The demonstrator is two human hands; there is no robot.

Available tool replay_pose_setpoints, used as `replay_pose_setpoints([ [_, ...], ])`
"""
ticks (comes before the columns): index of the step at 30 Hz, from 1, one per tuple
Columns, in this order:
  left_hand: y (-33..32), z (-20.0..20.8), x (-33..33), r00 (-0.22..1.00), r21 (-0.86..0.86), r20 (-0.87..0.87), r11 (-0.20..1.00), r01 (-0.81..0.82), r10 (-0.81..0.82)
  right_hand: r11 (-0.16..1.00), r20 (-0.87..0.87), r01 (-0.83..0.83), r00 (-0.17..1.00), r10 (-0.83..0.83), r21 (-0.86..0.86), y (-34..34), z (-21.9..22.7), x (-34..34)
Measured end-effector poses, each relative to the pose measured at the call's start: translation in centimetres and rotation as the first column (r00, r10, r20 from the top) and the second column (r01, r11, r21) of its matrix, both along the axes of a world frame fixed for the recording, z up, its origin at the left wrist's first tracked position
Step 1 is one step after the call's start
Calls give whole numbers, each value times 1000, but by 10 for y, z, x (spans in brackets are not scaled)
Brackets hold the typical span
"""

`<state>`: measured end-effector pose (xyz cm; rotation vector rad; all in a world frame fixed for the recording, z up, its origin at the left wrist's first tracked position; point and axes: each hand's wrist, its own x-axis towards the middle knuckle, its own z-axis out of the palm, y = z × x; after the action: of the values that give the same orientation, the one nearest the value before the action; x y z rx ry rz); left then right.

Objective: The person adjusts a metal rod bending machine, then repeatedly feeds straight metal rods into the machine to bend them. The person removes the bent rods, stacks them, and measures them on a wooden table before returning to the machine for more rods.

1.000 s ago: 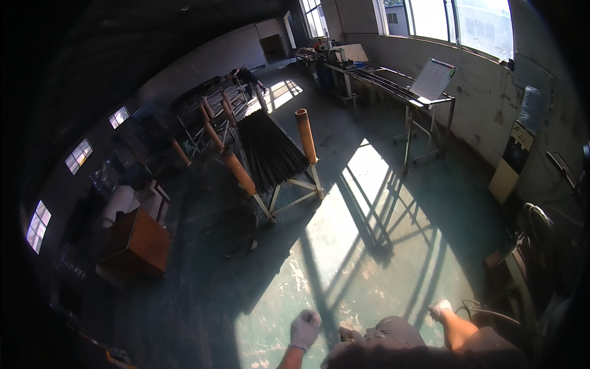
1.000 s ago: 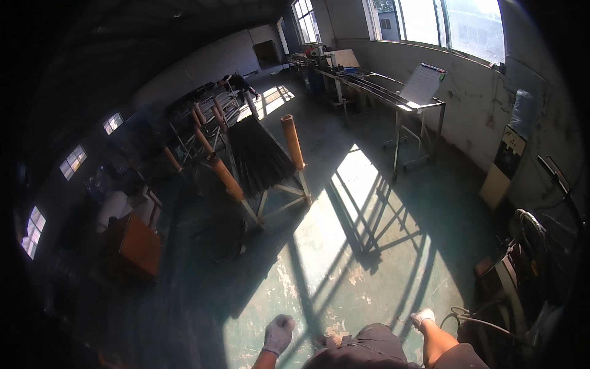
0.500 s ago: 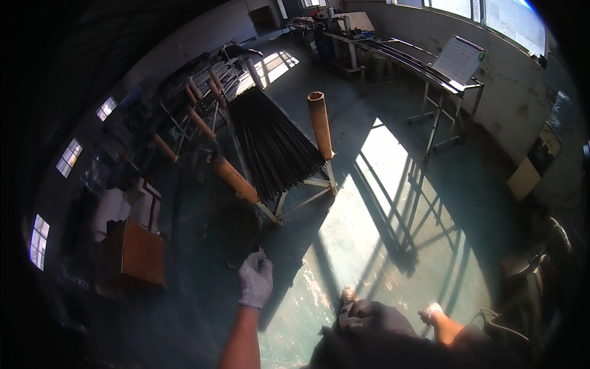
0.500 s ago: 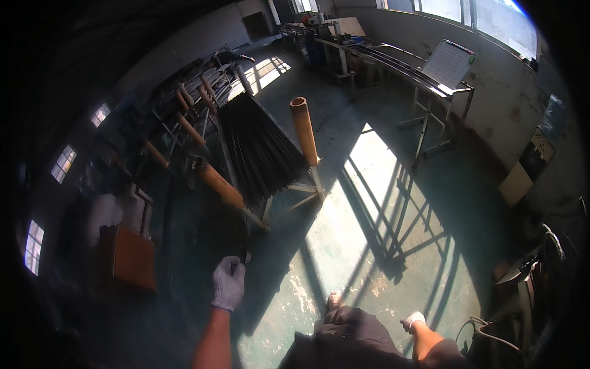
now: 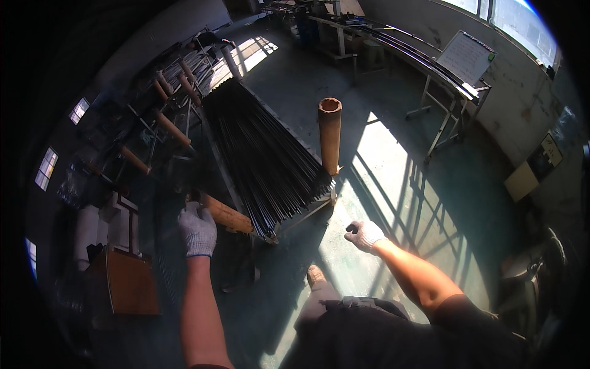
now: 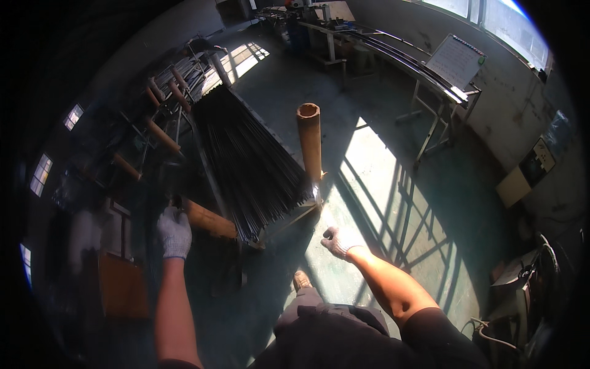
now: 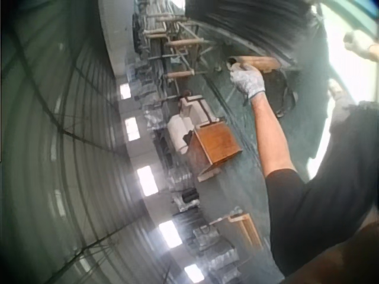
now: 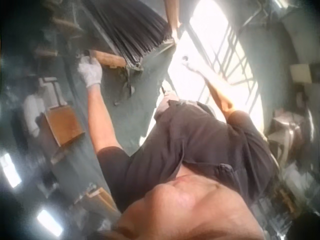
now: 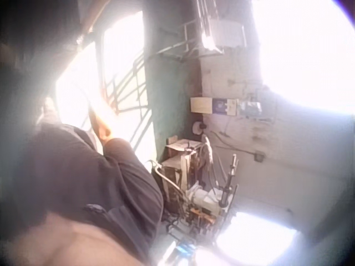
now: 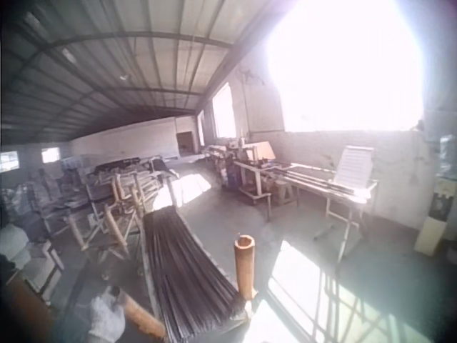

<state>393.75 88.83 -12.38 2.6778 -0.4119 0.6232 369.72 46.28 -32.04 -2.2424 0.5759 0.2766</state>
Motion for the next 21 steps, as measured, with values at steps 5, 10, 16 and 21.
replay_pose_setpoints([
  [5, 11, -32, 153, 955, 35, -180, 972, -234, 237, 997, -145, 67, 987, -70, -26, 8, -21, 83],
  [10, -8, -60, 221, 813, 64, -464, 928, -366, 352, 997, -158, 81, 984, -83, -17, -1, -34, 179],
  [16, -52, -76, 239, 924, 147, -232, 950, -274, 303, 976, 0, 54, 998, -56, -212, -33, -109, 361],
  [21, -76, -64, 247, 878, 80, -280, 920, -383, 389, 926, -30, 80, 995, -97, -369, -66, -157, 495],
])
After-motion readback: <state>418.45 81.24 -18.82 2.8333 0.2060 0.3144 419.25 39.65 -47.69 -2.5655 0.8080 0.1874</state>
